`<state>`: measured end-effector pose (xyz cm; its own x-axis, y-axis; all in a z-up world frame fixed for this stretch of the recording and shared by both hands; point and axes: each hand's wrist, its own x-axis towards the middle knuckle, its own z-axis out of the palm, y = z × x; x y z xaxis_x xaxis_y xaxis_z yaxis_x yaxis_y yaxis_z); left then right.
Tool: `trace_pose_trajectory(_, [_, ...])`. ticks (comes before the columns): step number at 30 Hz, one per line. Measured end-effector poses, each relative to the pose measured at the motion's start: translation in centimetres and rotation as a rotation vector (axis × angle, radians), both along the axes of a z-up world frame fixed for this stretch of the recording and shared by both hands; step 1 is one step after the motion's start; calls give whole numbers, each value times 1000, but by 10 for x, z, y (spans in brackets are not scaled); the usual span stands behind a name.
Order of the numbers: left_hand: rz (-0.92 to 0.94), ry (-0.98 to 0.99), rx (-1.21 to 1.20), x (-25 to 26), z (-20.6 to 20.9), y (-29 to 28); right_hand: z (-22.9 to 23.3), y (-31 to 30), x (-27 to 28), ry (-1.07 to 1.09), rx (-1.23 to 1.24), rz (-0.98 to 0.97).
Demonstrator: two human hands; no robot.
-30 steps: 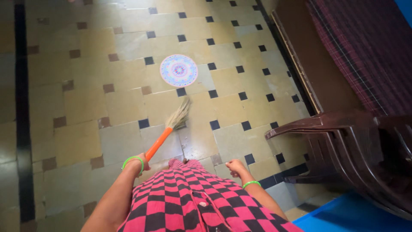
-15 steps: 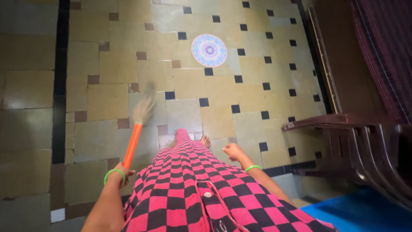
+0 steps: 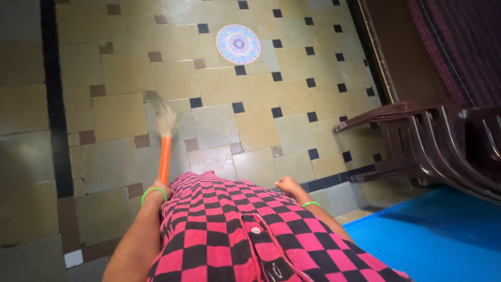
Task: The person sweeps the tiled and stone floors of a home using a handheld broom, moving through doorways and hallways.
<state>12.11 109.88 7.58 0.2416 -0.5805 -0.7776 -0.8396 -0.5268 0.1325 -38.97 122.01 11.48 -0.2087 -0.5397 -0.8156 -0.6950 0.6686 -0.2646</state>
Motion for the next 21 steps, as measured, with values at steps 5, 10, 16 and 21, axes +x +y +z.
trace_pose_trajectory(5, [-214,-7,35,-29,7,28,2,60,-25,-42,2,-350])
trace_pose_trajectory(10, [-394,-11,-3,-71,1,81,-7,126,-50,-82,32,-329])
trace_pose_trajectory(16, [-437,-12,120,-78,44,139,-11,183,-67,-113,207,-304])
trace_pose_trajectory(21, [-285,-80,153,-53,62,186,-14,174,-69,-140,86,-373])
